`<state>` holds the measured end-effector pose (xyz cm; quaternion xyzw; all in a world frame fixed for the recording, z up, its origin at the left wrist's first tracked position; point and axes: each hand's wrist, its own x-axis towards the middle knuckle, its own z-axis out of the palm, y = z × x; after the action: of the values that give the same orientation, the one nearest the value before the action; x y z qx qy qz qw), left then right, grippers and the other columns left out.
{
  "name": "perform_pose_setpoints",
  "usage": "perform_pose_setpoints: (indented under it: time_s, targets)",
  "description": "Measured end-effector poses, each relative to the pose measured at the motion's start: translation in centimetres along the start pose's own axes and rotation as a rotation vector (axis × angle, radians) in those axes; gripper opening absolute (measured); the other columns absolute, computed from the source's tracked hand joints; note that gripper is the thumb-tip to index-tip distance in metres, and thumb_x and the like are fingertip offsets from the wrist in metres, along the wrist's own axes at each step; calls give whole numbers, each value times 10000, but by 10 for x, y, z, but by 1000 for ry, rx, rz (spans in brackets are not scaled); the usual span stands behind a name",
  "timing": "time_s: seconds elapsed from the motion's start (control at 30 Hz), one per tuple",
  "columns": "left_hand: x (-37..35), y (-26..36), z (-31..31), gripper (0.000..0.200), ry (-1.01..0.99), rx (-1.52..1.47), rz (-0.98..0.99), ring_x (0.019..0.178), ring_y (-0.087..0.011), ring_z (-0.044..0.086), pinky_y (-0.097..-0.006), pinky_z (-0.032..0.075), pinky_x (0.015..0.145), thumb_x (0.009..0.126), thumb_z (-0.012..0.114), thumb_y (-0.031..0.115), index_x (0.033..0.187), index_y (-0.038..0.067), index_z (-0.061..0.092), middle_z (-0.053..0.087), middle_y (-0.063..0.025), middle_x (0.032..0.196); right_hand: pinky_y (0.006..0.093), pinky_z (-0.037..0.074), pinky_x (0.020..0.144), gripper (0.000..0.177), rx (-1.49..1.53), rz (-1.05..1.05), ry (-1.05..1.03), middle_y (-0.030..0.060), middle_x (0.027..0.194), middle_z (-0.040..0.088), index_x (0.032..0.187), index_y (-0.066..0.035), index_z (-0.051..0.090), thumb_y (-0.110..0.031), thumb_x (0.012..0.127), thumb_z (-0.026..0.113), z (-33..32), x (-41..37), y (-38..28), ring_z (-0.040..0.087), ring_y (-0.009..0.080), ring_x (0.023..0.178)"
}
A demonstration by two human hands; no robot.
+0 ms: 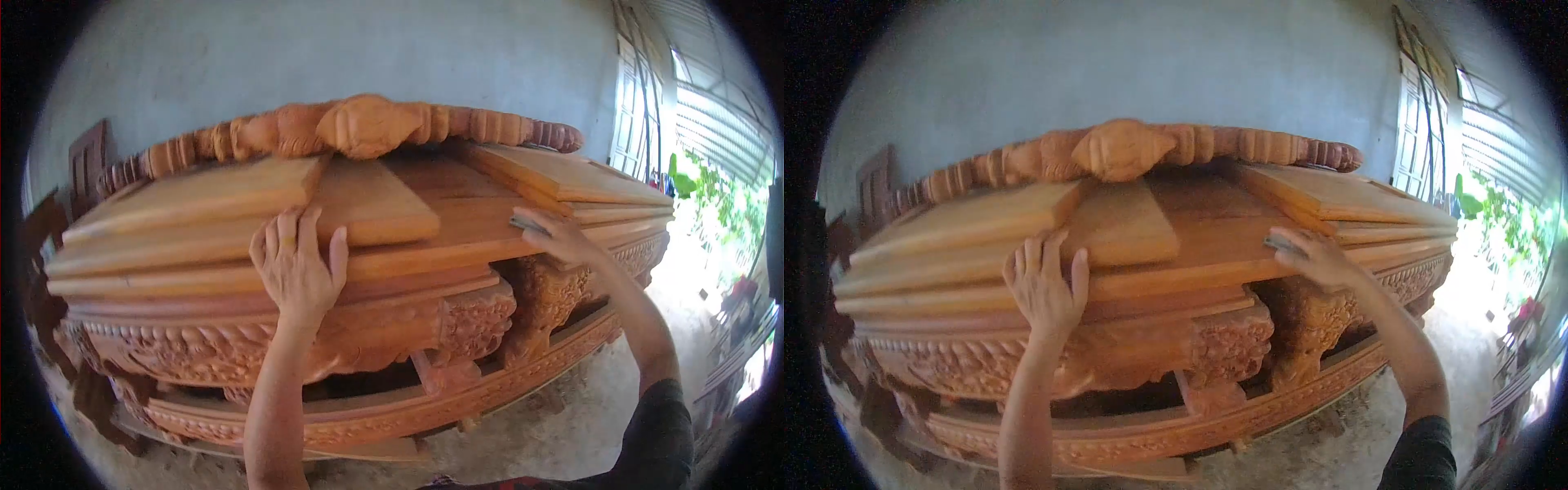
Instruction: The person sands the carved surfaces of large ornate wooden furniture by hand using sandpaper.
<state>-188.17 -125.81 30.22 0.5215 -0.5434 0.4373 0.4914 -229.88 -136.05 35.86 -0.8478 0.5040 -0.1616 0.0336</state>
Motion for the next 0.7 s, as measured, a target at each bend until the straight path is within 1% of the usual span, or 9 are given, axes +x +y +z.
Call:
perform_pose_setpoints:
  time_s: [0.07,0.13,0.3,0.43,0.5,0.53,0.6,0.63,0.7]
  targets:
    - [3,3,0,386,3,70,14,1101,-307,538,-465,347,993,899,602,377,1148,83,632,598,-112,1142,518,357,1084,610,-110,-324,315,114,1413,525,1428,-213,470,-559,933,556,19,-17,-16,496,357,1290]
    - [4,5,0,402,-19,109,30,1110,-318,534,-476,344,997,901,598,387,1146,70,628,591,-122,1161,543,398,1016,571,-109,-362,493,94,1309,596,1346,-179,548,-499,884,653,36,-21,-57,566,349,1186]
    - [1,7,-7,392,-50,88,88,1117,-327,519,-478,329,1001,930,570,363,1179,64,610,572,-137,1169,514,440,927,477,-190,-399,565,102,1240,618,1329,-247,541,-466,912,619,79,1,-126,597,319,1113]
    - [1,10,-10,390,-125,90,28,1145,-316,501,-477,315,1012,940,555,347,1205,64,594,557,-131,1189,445,467,866,410,-340,-535,770,74,1174,665,1304,-240,573,-360,917,636,68,-8,-72,643,276,1043]
    - [-2,7,-11,398,-156,91,-7,1156,-314,496,-478,312,1016,932,564,350,1209,66,592,552,-128,1200,441,460,925,391,-192,-450,733,81,1194,665,1304,-214,585,-291,925,644,60,-14,-21,635,283,1076]
    - [-1,8,-9,409,-133,106,4,1154,-314,500,-476,312,1019,917,577,357,1207,70,593,557,-123,1199,454,453,949,389,148,-428,688,84,1212,659,1305,-200,588,-222,920,641,60,-19,7,626,302,1094]
    - [-2,6,-7,426,-78,127,27,1139,-314,513,-472,314,1024,887,601,373,1195,78,599,570,-114,1193,479,450,969,397,138,-388,742,104,1230,653,1287,-168,604,-89,898,627,51,-33,41,616,338,1107]
    - [-2,5,-6,430,-45,127,40,1127,-313,522,-469,316,1026,873,611,380,1185,84,604,576,-112,1189,491,454,965,408,-213,-388,861,120,1230,652,1268,-152,617,-25,880,616,46,-37,41,615,356,1103]
    - [1,4,-7,394,-8,72,33,1078,-306,539,-464,336,996,905,582,364,1181,85,614,590,-103,1148,492,462,955,410,-254,-389,927,128,1223,653,1246,-148,631,-9,860,621,54,-29,25,615,361,1103]
